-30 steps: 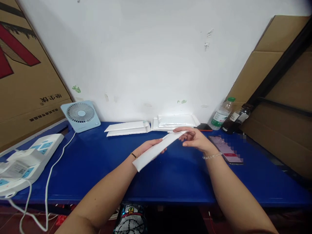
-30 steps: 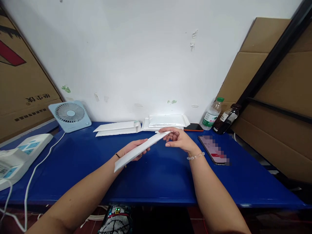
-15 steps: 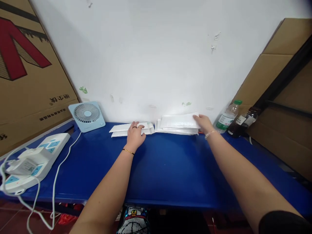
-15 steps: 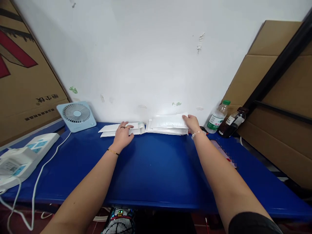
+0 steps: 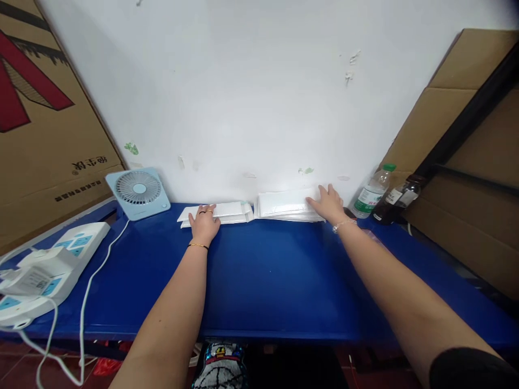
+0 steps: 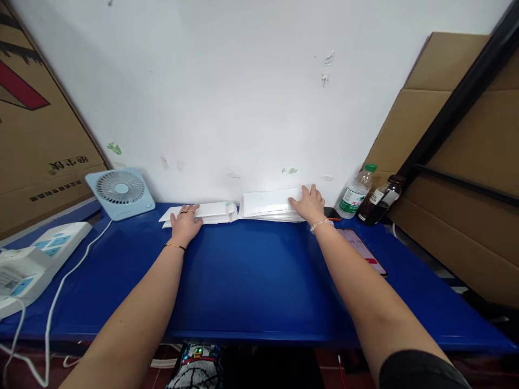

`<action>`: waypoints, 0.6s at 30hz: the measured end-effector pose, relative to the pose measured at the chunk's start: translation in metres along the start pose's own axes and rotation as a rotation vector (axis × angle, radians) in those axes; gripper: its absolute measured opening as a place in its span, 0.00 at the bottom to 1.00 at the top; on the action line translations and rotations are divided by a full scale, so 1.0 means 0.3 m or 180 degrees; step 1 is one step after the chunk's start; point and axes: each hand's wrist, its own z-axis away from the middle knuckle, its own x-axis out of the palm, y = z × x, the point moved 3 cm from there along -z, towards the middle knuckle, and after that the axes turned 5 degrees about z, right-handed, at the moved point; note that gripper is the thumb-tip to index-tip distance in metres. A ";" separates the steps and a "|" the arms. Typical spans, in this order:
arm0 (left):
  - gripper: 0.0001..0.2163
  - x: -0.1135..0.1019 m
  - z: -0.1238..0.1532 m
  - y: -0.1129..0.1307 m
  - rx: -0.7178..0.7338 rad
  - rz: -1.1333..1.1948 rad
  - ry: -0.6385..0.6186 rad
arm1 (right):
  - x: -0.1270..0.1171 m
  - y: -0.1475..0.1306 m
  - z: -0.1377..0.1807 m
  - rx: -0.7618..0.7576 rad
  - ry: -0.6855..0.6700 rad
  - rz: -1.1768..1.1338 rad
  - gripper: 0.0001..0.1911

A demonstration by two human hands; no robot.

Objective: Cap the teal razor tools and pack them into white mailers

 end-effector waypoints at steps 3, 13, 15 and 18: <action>0.24 -0.027 -0.003 -0.032 -0.0389 0.0041 0.0273 | 0.007 -0.088 0.046 -0.1489 -0.0090 0.0320 0.40; 0.25 -0.098 -0.009 -0.182 -0.2225 0.0900 0.0921 | 0.120 -0.144 0.000 -0.1065 -0.0169 0.0315 0.26; 0.26 -0.094 -0.014 -0.198 -0.2172 0.0967 0.0921 | 0.113 -0.145 0.014 -0.1131 -0.0233 0.0341 0.29; 0.25 -0.093 -0.025 -0.218 -0.2001 0.1085 0.1105 | 0.072 -0.152 0.059 -0.1202 -0.0068 0.0327 0.39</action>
